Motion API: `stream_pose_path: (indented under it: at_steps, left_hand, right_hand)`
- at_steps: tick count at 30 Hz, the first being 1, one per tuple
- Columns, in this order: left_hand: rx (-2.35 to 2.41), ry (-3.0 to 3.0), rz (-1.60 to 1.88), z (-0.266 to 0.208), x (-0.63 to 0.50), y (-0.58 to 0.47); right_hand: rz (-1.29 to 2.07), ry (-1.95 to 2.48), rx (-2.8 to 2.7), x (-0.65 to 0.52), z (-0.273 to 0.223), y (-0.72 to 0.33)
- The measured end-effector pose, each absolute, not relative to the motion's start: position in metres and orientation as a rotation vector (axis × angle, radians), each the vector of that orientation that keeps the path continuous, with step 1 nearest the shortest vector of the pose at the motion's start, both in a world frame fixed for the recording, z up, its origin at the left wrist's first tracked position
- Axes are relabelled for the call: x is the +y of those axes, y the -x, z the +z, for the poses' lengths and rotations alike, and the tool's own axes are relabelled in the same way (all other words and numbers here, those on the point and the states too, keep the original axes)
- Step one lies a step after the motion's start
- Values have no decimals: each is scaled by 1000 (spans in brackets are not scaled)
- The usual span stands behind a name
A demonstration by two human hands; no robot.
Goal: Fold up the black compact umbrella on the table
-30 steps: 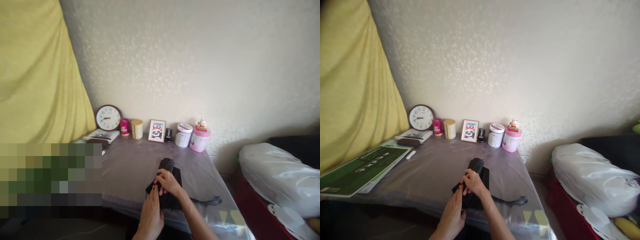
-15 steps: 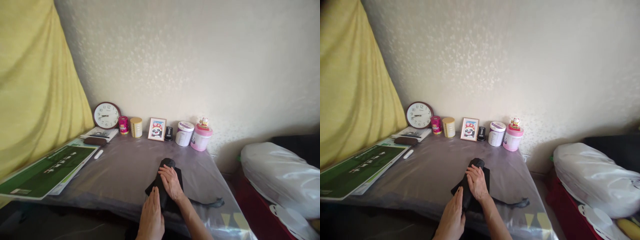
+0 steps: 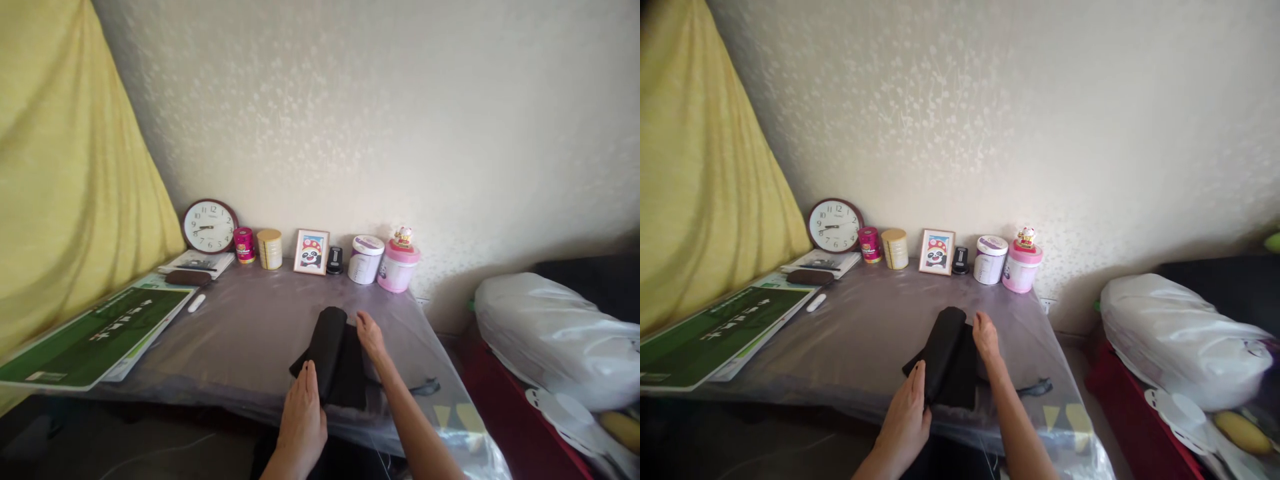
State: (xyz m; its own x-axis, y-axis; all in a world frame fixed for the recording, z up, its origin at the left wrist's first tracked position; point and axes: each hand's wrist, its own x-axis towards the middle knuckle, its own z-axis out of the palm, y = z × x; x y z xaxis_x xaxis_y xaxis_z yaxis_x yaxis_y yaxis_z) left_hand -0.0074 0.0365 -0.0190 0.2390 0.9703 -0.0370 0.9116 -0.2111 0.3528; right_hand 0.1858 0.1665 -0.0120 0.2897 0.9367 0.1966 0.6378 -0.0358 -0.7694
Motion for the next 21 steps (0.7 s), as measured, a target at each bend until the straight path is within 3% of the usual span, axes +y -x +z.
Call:
stream_pose_path:
  at_steps: [7,21]
  left_hand:
    - [1746,-2237,279,-12,37,8]
    - [1735,-2238,375,-21,40,10]
  right_hand:
    - [755,1727,-1251,127,-19,-196]
    - [977,1703,-1165,118,1,-162]
